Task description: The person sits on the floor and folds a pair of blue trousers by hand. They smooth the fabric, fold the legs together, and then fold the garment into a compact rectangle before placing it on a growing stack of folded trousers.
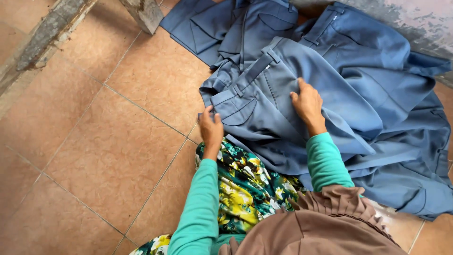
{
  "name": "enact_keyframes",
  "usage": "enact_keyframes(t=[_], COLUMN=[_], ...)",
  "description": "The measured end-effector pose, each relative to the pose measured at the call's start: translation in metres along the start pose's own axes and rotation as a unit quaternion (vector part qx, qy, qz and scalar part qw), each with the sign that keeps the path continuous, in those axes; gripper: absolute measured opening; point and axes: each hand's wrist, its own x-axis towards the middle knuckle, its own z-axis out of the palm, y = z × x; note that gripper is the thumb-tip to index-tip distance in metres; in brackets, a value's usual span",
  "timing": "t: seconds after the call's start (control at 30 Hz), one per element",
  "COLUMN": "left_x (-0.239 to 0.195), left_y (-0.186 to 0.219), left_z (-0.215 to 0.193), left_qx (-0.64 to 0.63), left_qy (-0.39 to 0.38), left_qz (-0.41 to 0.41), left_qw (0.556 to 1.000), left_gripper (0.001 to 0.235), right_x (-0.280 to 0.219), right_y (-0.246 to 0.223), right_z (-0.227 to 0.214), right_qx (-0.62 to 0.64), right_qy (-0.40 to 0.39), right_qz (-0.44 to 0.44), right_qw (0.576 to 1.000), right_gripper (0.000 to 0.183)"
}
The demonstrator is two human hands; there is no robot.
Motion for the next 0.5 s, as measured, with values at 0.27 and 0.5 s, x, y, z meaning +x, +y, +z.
enact_keyframes(t=[0.27, 0.5], left_x=[-0.01, -0.027], left_y=[0.123, 0.044], left_z=[-0.012, -0.013], left_qx=[-0.251, -0.434], left_qy=[-0.254, -0.164], left_qz=[-0.288, -0.438], left_qw=[0.888, 0.77], left_gripper=[0.098, 0.091], right_x=[-0.13, -0.11], right_y=[-0.114, -0.109], right_z=[-0.021, -0.048], right_qx=[0.088, -0.048], right_qy=[-0.141, 0.1], right_qz=[-0.216, -0.339], right_qw=[0.962, 0.934], right_gripper=[0.031, 0.051])
